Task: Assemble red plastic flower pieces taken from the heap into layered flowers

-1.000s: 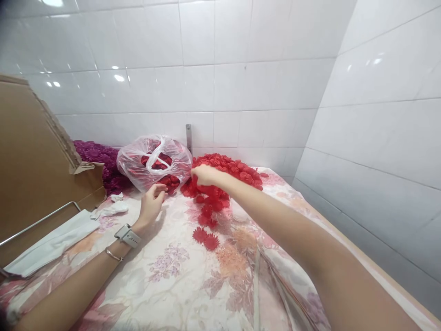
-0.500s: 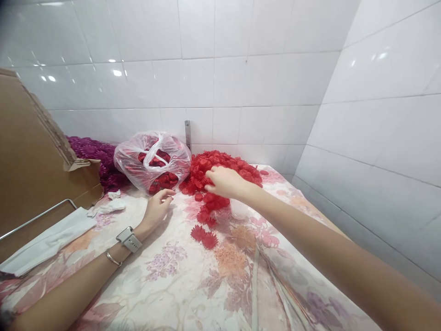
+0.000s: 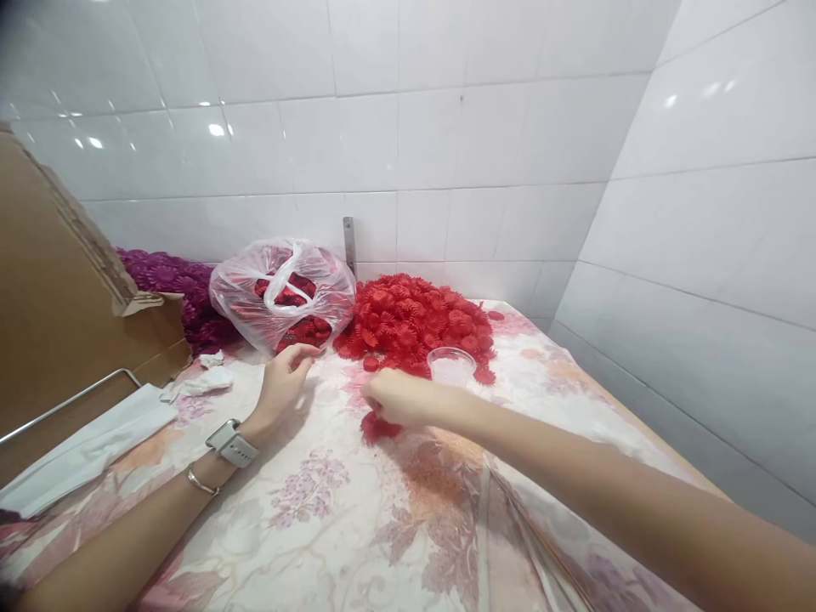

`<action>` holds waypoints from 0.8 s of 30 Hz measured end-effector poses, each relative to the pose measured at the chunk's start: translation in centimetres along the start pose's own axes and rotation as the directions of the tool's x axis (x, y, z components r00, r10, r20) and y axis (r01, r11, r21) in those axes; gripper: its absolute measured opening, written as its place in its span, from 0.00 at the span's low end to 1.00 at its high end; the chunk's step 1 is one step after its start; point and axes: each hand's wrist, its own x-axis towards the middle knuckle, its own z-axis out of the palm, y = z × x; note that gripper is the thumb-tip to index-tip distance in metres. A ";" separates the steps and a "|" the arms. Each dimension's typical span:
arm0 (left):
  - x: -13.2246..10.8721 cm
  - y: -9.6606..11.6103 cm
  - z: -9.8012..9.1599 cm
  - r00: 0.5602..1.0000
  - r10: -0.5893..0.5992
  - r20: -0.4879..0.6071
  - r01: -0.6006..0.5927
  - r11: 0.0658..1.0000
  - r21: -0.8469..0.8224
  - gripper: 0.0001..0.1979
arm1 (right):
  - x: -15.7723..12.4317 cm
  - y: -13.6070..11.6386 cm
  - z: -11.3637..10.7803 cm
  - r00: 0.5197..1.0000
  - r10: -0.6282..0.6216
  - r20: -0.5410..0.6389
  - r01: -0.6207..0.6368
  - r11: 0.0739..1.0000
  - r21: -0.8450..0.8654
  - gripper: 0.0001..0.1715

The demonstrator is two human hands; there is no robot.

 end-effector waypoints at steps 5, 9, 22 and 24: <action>1.7 -1.2 -1.2 0.991 -0.038 -0.124 0.045 0.998 0.053 0.11 | 1.9 2.0 -2.9 0.961 0.183 -0.206 -0.217 0.964 -0.155 0.14; 3.4 -2.1 -3.1 0.968 -0.063 -0.245 0.093 0.990 0.110 0.12 | 4.0 2.4 -4.0 0.943 0.198 -0.266 -0.255 0.946 -0.201 0.13; 4.0 -3.5 -5.1 0.920 -0.200 -0.338 0.220 0.975 0.022 0.13 | 15.7 -4.1 -0.6 0.996 -0.051 -0.075 0.061 0.989 0.136 0.16; 3.9 -3.2 -4.9 0.922 -0.223 -0.316 0.227 0.974 -0.023 0.13 | 15.9 -3.8 -0.4 0.994 -0.041 -0.100 0.065 0.966 0.251 0.16</action>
